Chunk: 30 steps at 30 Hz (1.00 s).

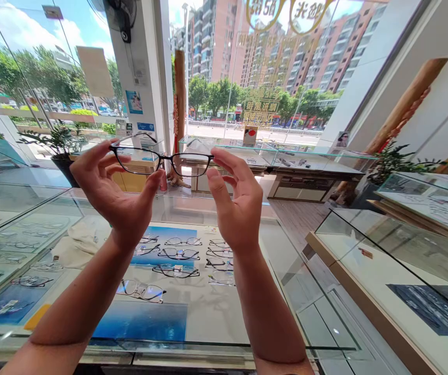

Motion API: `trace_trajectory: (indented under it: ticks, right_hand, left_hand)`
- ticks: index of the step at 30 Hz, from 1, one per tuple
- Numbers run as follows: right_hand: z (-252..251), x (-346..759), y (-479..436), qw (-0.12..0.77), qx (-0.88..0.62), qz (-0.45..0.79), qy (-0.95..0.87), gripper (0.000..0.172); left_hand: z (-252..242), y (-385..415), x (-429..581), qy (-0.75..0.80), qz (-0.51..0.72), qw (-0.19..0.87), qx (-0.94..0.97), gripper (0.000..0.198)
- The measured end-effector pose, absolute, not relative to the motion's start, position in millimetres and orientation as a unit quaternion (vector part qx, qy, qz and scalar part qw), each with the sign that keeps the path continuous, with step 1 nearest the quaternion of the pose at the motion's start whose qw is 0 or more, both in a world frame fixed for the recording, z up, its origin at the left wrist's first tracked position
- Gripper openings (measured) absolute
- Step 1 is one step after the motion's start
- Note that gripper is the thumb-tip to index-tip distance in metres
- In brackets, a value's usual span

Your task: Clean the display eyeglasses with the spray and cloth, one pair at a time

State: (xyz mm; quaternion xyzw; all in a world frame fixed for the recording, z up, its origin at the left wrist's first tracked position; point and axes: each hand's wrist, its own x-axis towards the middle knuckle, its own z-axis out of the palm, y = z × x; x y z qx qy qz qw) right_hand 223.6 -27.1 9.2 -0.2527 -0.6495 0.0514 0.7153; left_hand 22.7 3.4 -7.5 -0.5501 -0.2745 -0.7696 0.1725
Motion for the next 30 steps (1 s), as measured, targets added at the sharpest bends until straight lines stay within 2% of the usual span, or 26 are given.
trace_trajectory:
  ticks: [9, 17, 23, 30]
  right_hand:
    - [14.2, 222.9, -31.1, 0.761, -0.236, 0.075, -0.6, 0.018]
    - [10.7, 228.4, -23.4, 0.759, -0.233, 0.146, -0.59, 0.02]
    - [14.3, 226.9, -29.4, 0.76, -0.202, 0.209, -0.581, 0.014]
    - [17.4, 226.5, -32.4, 0.764, -0.198, 0.224, -0.572, 0.008]
  left_hand:
    - [-7.6, 6.3, 22.7, -0.21, -0.767, 0.202, -0.571, 0.073]
    - [-8.2, 9.5, 19.9, -0.24, -0.756, 0.165, -0.586, 0.079]
    - [-8.8, 9.7, 21.0, -0.248, -0.75, 0.144, -0.596, 0.081]
    - [-9.7, 8.7, 23.5, -0.233, -0.756, 0.115, -0.601, 0.081]
